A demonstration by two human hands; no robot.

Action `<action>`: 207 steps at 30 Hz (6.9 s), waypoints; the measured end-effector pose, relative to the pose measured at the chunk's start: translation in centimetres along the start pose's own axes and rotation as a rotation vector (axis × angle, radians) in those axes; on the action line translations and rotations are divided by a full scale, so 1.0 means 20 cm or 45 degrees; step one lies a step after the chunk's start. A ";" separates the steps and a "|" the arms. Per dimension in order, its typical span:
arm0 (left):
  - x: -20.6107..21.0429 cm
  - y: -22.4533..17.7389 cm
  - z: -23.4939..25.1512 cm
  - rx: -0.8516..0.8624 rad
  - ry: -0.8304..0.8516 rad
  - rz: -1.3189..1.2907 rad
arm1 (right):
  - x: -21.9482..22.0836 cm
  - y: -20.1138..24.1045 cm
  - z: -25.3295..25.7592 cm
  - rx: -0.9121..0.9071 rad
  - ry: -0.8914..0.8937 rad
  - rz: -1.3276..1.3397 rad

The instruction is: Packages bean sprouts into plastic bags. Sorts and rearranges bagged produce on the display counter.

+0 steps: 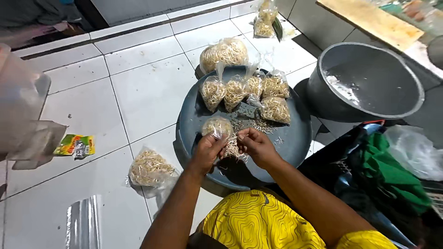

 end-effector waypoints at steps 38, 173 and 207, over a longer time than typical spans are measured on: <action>0.33 -0.06 0.03 0.264 -0.322 1.052 | -0.06 0.11 -0.03 -0.460 -0.224 -0.517; -0.41 -0.51 -0.84 0.165 -0.849 1.163 | -0.13 -0.32 0.30 -0.880 0.415 -1.835; 0.47 -0.35 0.18 0.387 -0.119 1.259 | 0.14 0.46 0.03 -0.164 -0.507 0.668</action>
Point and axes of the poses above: each hand's wrist, its own z-axis towards the middle knuckle, its own x-axis out of the palm, y = z × x, the point moved 2 cm from there along z, towards the middle knuckle, and after that the axes turned 10 degrees about x, right-handed, at the moved point
